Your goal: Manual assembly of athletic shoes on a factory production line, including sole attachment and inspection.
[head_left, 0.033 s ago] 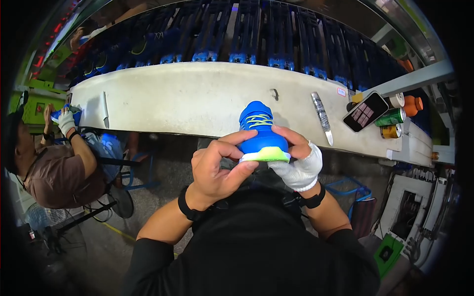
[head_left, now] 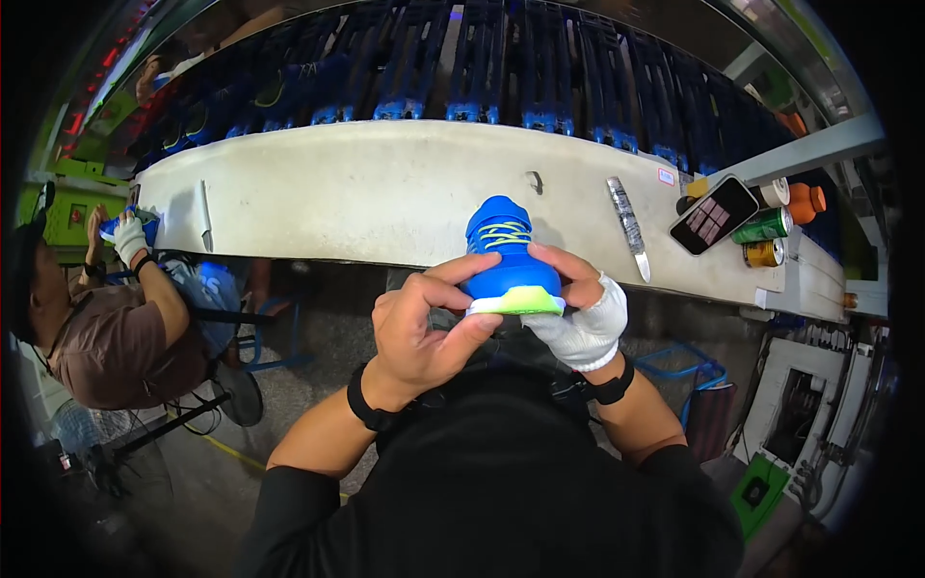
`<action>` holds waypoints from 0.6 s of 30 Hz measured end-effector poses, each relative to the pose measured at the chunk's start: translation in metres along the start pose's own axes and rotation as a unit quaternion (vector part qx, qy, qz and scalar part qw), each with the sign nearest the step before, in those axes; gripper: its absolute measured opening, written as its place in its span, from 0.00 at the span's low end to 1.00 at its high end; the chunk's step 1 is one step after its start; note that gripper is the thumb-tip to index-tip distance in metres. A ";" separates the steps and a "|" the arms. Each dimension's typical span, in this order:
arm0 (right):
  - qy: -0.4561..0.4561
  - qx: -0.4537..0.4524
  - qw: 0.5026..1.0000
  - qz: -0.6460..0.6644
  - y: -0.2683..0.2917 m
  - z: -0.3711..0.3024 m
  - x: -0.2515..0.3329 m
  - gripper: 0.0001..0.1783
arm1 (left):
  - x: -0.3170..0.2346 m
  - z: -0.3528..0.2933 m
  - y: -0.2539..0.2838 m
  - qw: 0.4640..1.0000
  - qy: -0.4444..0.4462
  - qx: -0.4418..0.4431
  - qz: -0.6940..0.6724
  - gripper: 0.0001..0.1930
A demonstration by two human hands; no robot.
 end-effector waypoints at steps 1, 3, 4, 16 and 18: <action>-0.005 -0.007 1.000 0.007 -0.003 -0.001 -0.003 0.20 | 0.000 0.000 0.001 1.000 0.000 0.003 0.000 0.18; -0.008 -0.020 1.000 0.015 -0.008 0.004 -0.004 0.20 | 0.004 -0.001 0.009 1.000 0.026 0.007 -0.011 0.18; -0.015 -0.015 1.000 0.022 -0.012 0.009 -0.004 0.22 | 0.007 -0.002 0.013 0.999 0.035 0.017 -0.013 0.17; -0.045 0.108 0.990 -0.077 -0.044 0.020 -0.003 0.19 | -0.008 0.037 0.051 0.908 0.162 0.271 0.277 0.52; -0.075 0.116 0.986 -0.092 -0.040 0.006 -0.013 0.19 | -0.002 0.030 0.056 0.912 0.173 0.268 0.257 0.51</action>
Point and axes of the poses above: each hand's wrist, its own z-axis towards the middle knuckle, its own y-axis out of the back of the hand, x = y × z, the point moved 7 cm from there along z, towards the middle knuckle, and after that the axes turned 13 degrees about x, right-handed, at the moved point
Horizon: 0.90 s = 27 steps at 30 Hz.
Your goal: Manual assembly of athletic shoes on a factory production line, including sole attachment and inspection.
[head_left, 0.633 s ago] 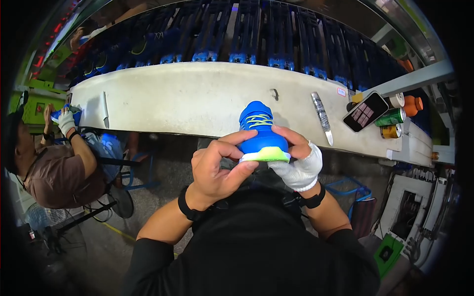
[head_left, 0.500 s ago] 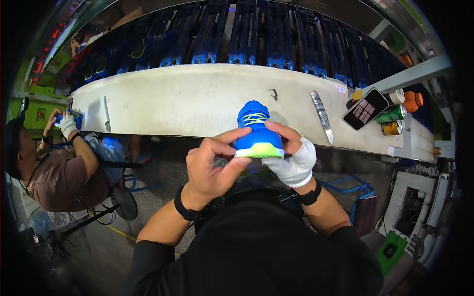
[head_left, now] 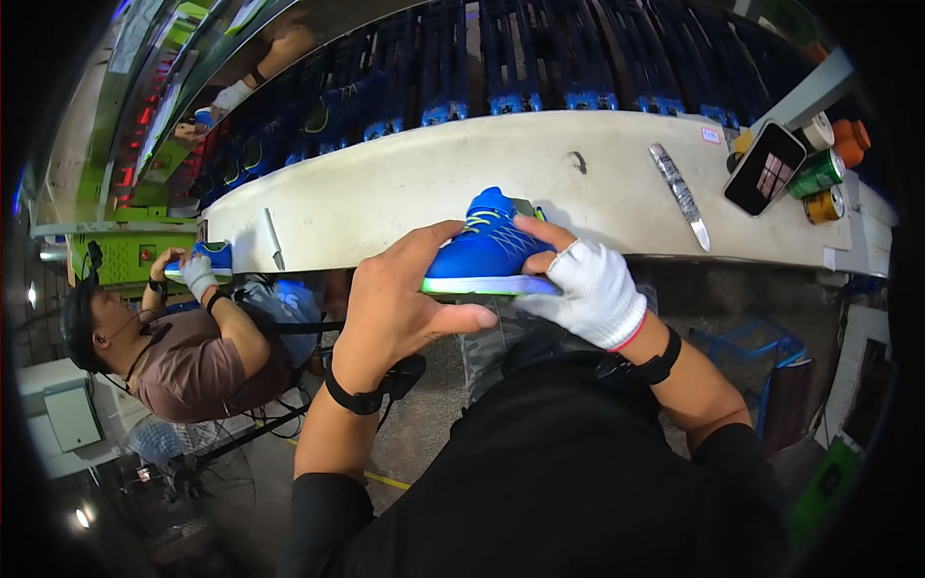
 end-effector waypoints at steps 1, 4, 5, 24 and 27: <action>-0.034 0.010 0.999 -0.019 -0.004 -0.006 -0.009 0.20 | 0.005 -0.003 0.001 1.000 0.005 -0.007 -0.026 0.50; -0.092 0.016 0.995 -0.028 -0.007 -0.010 -0.024 0.20 | 0.015 -0.006 -0.001 0.995 0.043 0.001 -0.091 0.46; -0.109 0.015 0.994 -0.019 -0.008 -0.010 -0.027 0.20 | 0.015 -0.008 -0.003 0.995 0.043 0.006 -0.094 0.46; -0.080 0.020 0.991 -0.103 0.043 -0.007 0.002 0.45 | -0.041 0.005 -0.028 0.987 -0.078 -0.136 -0.037 0.35; 0.056 -0.034 0.991 0.118 0.071 -0.012 0.030 0.55 | -0.045 0.018 -0.052 0.950 -0.175 -0.236 -0.106 0.34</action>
Point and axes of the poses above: each hand's wrist, its own z-axis towards the middle knuckle, its own y-axis out of the back of the hand, x = y × z, the point moved 7 cm from there along z, towards the middle knuckle, and after that the axes turned 13 degrees about x, right-handed, at the moved point
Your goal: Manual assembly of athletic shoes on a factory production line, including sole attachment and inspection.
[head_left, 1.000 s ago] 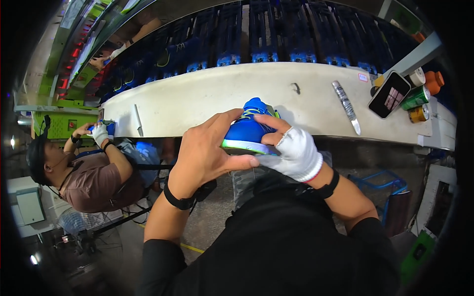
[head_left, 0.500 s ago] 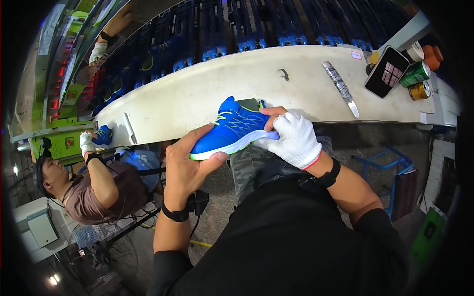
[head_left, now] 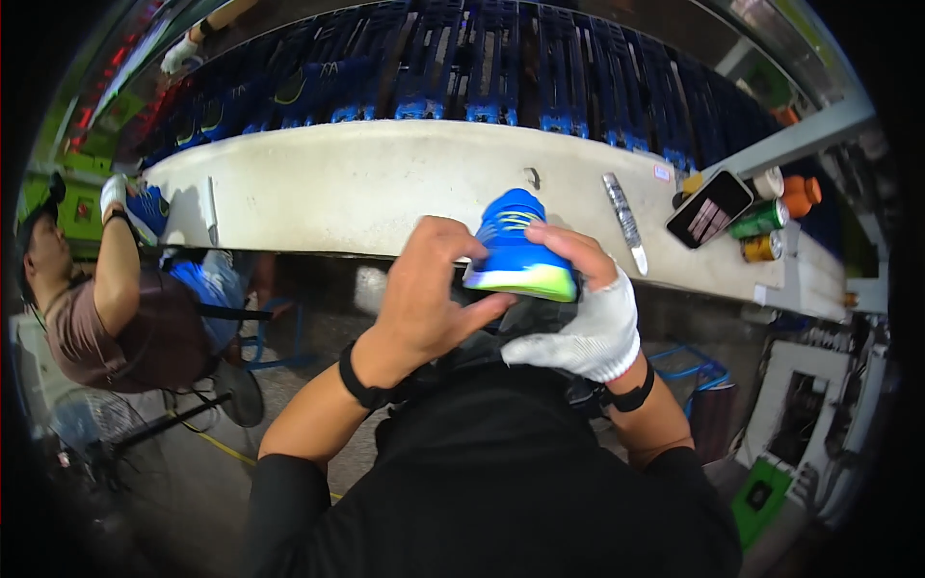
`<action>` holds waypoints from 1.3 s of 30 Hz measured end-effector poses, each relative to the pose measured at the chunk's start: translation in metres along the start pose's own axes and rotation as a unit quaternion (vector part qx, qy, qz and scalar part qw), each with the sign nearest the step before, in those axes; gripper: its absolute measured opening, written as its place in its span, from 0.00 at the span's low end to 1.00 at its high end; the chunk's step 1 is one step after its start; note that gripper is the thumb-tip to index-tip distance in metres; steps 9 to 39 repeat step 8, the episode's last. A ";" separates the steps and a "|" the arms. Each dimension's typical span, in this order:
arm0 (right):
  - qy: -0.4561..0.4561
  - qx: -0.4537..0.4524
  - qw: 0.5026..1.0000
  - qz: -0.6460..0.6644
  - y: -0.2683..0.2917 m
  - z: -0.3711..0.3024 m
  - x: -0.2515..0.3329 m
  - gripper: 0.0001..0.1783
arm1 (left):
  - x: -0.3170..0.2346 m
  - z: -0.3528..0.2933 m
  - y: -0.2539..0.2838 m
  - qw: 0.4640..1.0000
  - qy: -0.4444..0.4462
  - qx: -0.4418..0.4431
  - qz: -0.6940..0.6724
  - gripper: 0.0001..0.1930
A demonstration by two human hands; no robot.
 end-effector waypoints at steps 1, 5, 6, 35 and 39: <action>0.019 0.001 0.999 -0.033 0.004 0.003 0.005 0.53 | 0.002 -0.003 -0.011 1.000 -0.008 0.000 -0.003 0.33; -0.033 0.024 0.992 -0.118 0.009 0.001 -0.001 0.48 | 0.005 -0.012 -0.029 0.999 -0.012 -0.037 -0.029 0.31; -0.033 0.037 0.991 -0.122 0.007 -0.002 -0.003 0.48 | 0.005 -0.013 -0.031 0.999 -0.010 -0.041 -0.031 0.32; -0.065 0.033 0.992 -0.101 0.004 -0.009 -0.010 0.53 | 0.008 -0.013 -0.030 0.997 -0.017 -0.054 -0.054 0.28; -0.065 0.033 0.992 -0.101 0.004 -0.009 -0.010 0.53 | 0.008 -0.013 -0.030 0.997 -0.017 -0.054 -0.054 0.28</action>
Point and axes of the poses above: each hand's wrist, its own z-axis towards the middle knuckle, its own y-axis out of the back of the hand, x = y × z, the point moved 7 cm from there along z, towards the middle knuckle, and after that the axes turned 13 degrees about x, right-handed, at the moved point
